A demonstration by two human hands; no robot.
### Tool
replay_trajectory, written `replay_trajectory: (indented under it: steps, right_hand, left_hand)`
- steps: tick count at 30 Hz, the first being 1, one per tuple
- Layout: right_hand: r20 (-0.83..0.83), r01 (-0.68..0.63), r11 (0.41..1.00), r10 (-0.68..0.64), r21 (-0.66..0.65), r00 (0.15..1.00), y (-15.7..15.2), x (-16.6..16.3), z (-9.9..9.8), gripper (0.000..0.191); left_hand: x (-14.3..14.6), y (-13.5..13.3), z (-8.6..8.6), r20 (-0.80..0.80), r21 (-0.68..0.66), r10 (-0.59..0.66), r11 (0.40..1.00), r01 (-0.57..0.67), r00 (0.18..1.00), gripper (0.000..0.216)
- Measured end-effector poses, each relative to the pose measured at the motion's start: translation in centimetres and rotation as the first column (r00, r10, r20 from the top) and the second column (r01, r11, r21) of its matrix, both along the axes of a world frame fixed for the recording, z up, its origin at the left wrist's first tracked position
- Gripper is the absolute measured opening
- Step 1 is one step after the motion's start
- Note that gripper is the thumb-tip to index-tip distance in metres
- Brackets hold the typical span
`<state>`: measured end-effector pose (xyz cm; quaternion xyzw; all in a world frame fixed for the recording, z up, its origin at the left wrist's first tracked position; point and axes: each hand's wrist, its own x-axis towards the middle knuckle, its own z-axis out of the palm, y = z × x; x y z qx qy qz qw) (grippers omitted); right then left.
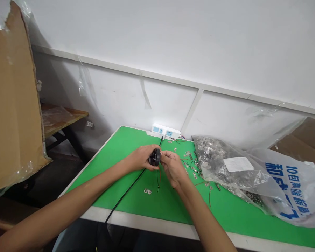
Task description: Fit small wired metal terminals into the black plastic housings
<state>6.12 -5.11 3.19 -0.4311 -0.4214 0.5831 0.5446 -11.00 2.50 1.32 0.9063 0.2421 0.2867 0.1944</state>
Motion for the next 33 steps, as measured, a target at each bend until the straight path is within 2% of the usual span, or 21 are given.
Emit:
replay_trajectory:
  steps: [4,7,11,14,18,22,26,29,33]
  right_hand:
    - [-0.032,-0.041,0.999,0.04,-0.02,0.999,0.4,0.5,-0.2,0.028]
    - [0.002,-0.019,1.0,0.019,0.004,1.0,0.6,0.9,-0.2,0.031]
    - [0.003,0.061,0.996,-0.062,0.058,0.998,0.8,0.8,-0.1,0.038]
    - [-0.006,0.168,0.981,-0.168,0.1,0.986,1.0,0.6,-0.5,0.042]
    - [0.044,0.309,0.939,-0.318,0.153,0.947,1.1,0.2,-1.1,0.042]
    - [0.032,0.285,0.953,-0.289,0.105,0.957,1.0,-0.5,-1.3,0.043]
    - [-0.015,0.28,0.955,-0.28,0.095,0.96,0.8,-0.8,-1.2,0.036]
    - [0.067,0.29,0.939,-0.306,0.183,0.95,0.7,-0.4,-1.3,0.027]
    - [0.162,0.218,0.913,-0.286,0.346,0.944,0.5,-0.1,-1.4,0.022]
  left_hand:
    - [0.0,0.0,0.0,-0.009,-0.027,-0.001,1.0,0.001,1.0,0.067]
    - [0.1,-0.1,-0.2,0.025,-0.068,-0.023,0.997,0.025,0.999,0.069]
    - [0.6,-0.3,-1.1,0.182,-0.124,0.004,0.992,0.019,0.983,0.075]
    - [1.0,-0.5,-1.6,0.281,-0.104,0.024,0.995,0.005,0.959,0.077]
    - [1.2,-0.6,-1.9,0.332,-0.064,0.051,0.997,-0.031,0.942,0.074]
    - [1.2,-0.5,-2.1,0.358,-0.043,0.023,0.999,-0.008,0.933,0.074]
    - [1.3,-0.5,-2.2,0.333,-0.047,-0.006,0.999,0.023,0.943,0.077]
    - [1.3,-0.7,-2.1,0.34,-0.049,-0.027,0.998,0.046,0.94,0.079]
    - [1.4,-0.9,-2.2,0.347,-0.056,-0.052,0.996,0.076,0.936,0.08]
